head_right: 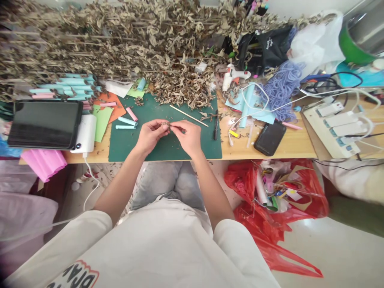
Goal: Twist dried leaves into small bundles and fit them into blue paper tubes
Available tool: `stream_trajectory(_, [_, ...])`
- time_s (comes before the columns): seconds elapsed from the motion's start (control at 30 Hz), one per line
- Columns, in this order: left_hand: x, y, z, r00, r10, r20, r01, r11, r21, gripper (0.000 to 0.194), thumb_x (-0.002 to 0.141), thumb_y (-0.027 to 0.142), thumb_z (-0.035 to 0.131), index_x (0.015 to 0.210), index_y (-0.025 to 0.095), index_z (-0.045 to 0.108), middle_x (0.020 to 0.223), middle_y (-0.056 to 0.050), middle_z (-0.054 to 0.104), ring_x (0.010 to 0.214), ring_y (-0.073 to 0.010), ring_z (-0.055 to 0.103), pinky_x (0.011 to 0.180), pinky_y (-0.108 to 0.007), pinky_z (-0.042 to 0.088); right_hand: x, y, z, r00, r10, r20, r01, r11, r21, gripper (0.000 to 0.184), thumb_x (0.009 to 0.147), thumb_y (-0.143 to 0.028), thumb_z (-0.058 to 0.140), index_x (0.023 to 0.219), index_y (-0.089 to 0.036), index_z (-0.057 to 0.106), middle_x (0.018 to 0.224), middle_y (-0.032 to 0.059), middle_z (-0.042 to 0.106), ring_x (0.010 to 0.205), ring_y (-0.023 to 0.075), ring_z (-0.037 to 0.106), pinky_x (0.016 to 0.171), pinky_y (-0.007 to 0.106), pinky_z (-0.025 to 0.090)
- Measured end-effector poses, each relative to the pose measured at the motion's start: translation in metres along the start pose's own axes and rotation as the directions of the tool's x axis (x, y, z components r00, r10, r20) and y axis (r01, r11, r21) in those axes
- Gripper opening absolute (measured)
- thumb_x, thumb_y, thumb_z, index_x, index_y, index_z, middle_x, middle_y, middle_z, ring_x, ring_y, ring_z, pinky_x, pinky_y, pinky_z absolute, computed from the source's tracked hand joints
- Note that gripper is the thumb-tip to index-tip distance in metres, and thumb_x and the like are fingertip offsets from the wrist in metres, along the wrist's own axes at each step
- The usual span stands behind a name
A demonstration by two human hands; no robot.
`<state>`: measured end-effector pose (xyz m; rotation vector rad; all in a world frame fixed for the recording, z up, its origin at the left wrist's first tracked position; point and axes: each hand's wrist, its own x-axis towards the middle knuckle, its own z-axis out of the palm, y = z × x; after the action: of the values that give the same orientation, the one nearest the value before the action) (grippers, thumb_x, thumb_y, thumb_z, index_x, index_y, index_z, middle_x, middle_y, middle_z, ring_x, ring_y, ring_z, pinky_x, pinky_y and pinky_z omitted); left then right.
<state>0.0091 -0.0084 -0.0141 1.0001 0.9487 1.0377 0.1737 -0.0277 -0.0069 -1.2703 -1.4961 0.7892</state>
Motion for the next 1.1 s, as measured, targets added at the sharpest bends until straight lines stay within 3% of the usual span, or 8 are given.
stream_trajectory(0.17, [0.0, 0.001, -0.001, 1.0, 0.001, -0.018, -0.002, 0.999, -0.033, 0.032, 0.07, 0.036, 0.086, 0.091, 0.018, 0.069, 0.083, -0.001, 0.07, 0.071, -0.009, 0.066, 0.074, -0.025, 0.058, 0.001, 0.006, -0.003, 0.998, 0.013, -0.054, -0.016, 0.999, -0.045, 0.013, 0.087, -0.025, 0.065, 0.092, -0.023, 0.077, 0.089, 0.0028, 0.076, 0.076, 0.0152, 0.07, 0.073, 0.031, 0.061])
stream_trajectory(0.3, [0.0, 0.0, -0.001, 0.999, 0.023, -0.031, -0.023, 1.0, 0.014, 0.031, 0.072, 0.035, 0.084, 0.091, 0.017, 0.068, 0.083, -0.001, 0.07, 0.071, -0.0096, 0.066, 0.072, -0.025, 0.057, 0.001, 0.011, -0.005, 0.999, 0.036, 0.038, -0.032, 0.996, -0.082, 0.019, 0.083, -0.022, 0.067, 0.099, -0.023, 0.077, 0.094, 0.0037, 0.077, 0.076, 0.0157, 0.071, 0.076, 0.033, 0.062])
stream_trajectory(0.43, [0.001, -0.001, 0.002, 0.999, 0.035, -0.032, -0.034, 0.999, 0.039, 0.028, 0.072, 0.031, 0.082, 0.091, 0.017, 0.069, 0.076, 0.0, 0.067, 0.066, -0.0086, 0.063, 0.065, -0.022, 0.053, 0.0, 0.011, -0.005, 0.995, 0.073, 0.071, -0.075, 0.997, 0.033, 0.022, 0.083, -0.026, 0.07, 0.104, -0.024, 0.077, 0.1, 0.0033, 0.077, 0.084, 0.0167, 0.073, 0.081, 0.035, 0.063])
stream_trajectory(0.6, [0.006, -0.002, 0.008, 0.999, 0.023, -0.046, -0.022, 1.0, 0.017, 0.026, 0.069, 0.028, 0.082, 0.087, 0.016, 0.069, 0.076, 0.0, 0.067, 0.067, -0.009, 0.062, 0.066, -0.023, 0.053, 0.003, 0.004, -0.001, 0.998, 0.061, 0.02, -0.062, 0.998, 0.018, 0.013, 0.085, -0.029, 0.068, 0.09, -0.023, 0.079, 0.09, 0.0028, 0.078, 0.077, 0.0166, 0.072, 0.074, 0.032, 0.062])
stream_trajectory(0.87, [0.011, -0.003, 0.004, 0.982, 0.126, -0.142, -0.106, 0.984, 0.142, 0.02, 0.074, 0.028, 0.078, 0.087, 0.016, 0.069, 0.081, -0.002, 0.07, 0.069, -0.0103, 0.064, 0.069, -0.026, 0.056, 0.01, -0.002, -0.004, 0.996, 0.01, -0.09, -0.021, 0.992, -0.123, 0.012, 0.082, -0.02, 0.065, 0.083, -0.022, 0.076, 0.083, 0.0016, 0.076, 0.07, 0.0157, 0.069, 0.073, 0.032, 0.061])
stream_trajectory(1.1, [0.008, -0.005, 0.008, 0.995, 0.065, -0.073, -0.064, 0.998, 0.01, 0.024, 0.073, 0.029, 0.081, 0.09, 0.017, 0.072, 0.092, -0.004, 0.073, 0.083, -0.0137, 0.069, 0.084, -0.033, 0.061, 0.006, 0.01, -0.001, 0.997, 0.073, 0.029, -0.074, 0.997, 0.022, 0.018, 0.082, -0.021, 0.069, 0.098, -0.021, 0.077, 0.094, 0.004, 0.079, 0.081, 0.0176, 0.074, 0.08, 0.035, 0.063])
